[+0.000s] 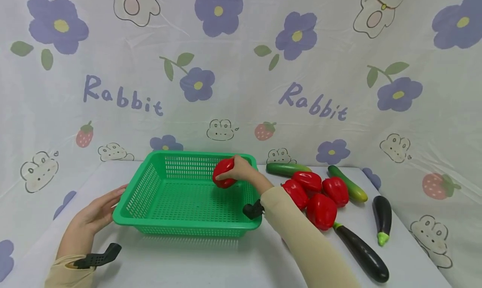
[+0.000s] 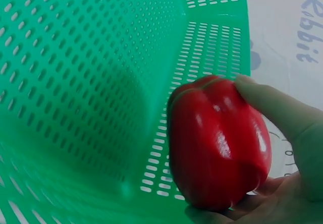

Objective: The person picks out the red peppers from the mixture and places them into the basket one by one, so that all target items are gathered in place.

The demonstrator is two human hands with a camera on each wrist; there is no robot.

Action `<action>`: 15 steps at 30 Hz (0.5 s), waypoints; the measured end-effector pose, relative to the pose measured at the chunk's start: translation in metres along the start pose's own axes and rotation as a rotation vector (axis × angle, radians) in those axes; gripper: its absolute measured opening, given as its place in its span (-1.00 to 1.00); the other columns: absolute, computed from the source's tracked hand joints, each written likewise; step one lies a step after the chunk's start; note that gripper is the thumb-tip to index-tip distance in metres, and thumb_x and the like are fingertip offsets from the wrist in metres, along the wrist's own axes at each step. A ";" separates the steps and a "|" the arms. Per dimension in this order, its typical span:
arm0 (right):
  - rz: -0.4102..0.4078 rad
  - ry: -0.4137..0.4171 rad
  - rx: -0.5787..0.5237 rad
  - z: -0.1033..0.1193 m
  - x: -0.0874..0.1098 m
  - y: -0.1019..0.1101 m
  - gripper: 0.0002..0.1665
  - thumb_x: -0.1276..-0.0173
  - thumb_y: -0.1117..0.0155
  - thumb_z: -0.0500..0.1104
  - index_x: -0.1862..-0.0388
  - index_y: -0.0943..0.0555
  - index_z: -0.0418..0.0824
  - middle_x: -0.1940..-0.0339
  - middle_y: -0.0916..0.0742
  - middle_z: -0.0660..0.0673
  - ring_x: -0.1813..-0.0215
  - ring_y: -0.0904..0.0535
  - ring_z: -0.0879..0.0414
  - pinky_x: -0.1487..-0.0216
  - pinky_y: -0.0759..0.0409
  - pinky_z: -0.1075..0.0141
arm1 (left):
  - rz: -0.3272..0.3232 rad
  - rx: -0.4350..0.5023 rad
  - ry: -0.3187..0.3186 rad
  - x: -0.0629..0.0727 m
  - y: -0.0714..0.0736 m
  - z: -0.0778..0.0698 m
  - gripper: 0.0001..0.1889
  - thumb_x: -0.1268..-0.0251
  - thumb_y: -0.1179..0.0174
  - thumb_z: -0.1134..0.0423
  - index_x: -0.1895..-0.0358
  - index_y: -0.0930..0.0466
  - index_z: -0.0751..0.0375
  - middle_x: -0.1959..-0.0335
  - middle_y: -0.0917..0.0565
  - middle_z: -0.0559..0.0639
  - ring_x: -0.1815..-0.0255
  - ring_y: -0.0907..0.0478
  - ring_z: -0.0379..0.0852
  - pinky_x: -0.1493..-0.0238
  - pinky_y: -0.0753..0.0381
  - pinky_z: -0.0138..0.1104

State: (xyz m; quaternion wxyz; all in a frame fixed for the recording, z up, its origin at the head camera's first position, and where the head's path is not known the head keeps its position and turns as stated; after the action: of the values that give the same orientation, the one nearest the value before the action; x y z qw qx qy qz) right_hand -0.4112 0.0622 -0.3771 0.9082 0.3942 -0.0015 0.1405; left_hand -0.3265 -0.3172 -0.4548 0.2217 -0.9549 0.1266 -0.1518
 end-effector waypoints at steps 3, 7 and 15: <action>0.007 -0.002 0.005 -0.001 -0.001 -0.002 -0.16 -0.18 -0.46 0.00 -0.29 -0.28 -0.34 -0.21 -0.55 -0.28 -0.23 -0.47 -0.13 -0.11 -0.67 0.08 | 0.009 0.018 0.003 0.000 -0.001 0.000 -0.67 -0.56 0.09 0.23 0.06 -0.73 -0.15 0.04 -0.72 -0.25 0.01 -0.64 -0.26 0.00 -0.70 -0.36; 0.023 0.003 0.014 -0.002 -0.003 -0.005 -0.16 -0.17 -0.46 -0.03 -0.30 -0.28 -0.33 -0.22 -0.55 -0.28 -0.25 -0.47 -0.14 -0.12 -0.66 0.06 | 0.012 0.026 0.008 0.001 0.000 0.000 -0.66 -0.56 0.09 0.23 0.07 -0.73 -0.14 0.05 -0.72 -0.24 0.02 -0.65 -0.26 0.01 -0.70 -0.36; 0.047 0.014 0.068 -0.003 -0.003 -0.009 -0.08 -0.17 -0.47 -0.01 -0.36 -0.25 -0.35 -0.24 -0.54 -0.29 -0.26 -0.47 -0.14 -0.15 -0.65 0.06 | 0.016 0.050 0.014 0.000 -0.001 -0.001 -0.67 -0.57 0.10 0.23 0.05 -0.73 -0.13 0.02 -0.72 -0.24 -0.01 -0.63 -0.26 -0.02 -0.69 -0.37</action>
State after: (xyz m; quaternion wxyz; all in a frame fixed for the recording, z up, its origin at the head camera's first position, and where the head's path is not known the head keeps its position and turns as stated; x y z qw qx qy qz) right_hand -0.4126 0.0578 -0.3862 0.8906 0.4239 0.0001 0.1646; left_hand -0.3263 -0.3172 -0.4536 0.2458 -0.9469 0.1322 -0.1599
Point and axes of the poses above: each hand's wrist, its own x-axis away from the middle knuckle, its own y-axis out of the back of the hand, z = x × y, the point moved 5 cm from there along -x, towards the middle knuckle
